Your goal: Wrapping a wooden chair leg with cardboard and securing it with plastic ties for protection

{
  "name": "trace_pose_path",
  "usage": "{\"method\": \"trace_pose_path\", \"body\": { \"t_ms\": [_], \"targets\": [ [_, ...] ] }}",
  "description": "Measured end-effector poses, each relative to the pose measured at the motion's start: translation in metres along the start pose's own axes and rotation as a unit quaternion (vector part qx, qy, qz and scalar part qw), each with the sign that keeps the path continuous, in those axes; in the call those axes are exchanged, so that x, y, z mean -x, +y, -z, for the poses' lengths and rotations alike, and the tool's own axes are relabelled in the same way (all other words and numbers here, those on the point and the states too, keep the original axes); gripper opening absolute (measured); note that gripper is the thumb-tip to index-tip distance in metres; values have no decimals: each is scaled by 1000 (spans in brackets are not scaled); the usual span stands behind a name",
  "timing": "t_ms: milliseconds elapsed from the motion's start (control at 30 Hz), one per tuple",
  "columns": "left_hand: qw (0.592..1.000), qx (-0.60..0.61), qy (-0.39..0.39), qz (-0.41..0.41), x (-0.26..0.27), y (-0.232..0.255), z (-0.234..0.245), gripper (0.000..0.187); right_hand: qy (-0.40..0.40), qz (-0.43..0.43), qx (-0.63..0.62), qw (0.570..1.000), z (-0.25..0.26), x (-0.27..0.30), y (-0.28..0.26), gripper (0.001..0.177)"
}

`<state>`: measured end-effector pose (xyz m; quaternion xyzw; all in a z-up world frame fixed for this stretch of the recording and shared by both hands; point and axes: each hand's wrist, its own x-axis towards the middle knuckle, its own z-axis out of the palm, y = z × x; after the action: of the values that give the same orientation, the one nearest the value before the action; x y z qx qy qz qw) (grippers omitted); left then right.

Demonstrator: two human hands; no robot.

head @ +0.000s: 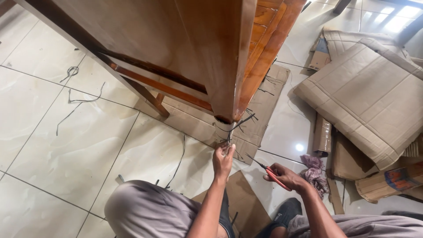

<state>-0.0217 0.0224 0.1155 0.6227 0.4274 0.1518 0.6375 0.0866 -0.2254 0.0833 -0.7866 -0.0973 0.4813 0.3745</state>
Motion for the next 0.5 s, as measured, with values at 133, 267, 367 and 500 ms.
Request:
{"method": "trace_pose_path", "body": {
  "t_ms": [133,267,367,500],
  "targets": [
    [984,176,-37,-9,3,3,-7,38,19,11,-48,999,-5,11,-24,47],
    [978,197,0,63,-6,-20,-6,18,-2,39,-70,997,-8,8,-31,46],
    [978,196,5,73,-7,-26,-1,18,-22,53,-53,997,-13,1,-39,46],
    [986,152,12,72,-3,-27,7,15,-42,69,-47,996,-24,-8,-46,47]
  ]
}}
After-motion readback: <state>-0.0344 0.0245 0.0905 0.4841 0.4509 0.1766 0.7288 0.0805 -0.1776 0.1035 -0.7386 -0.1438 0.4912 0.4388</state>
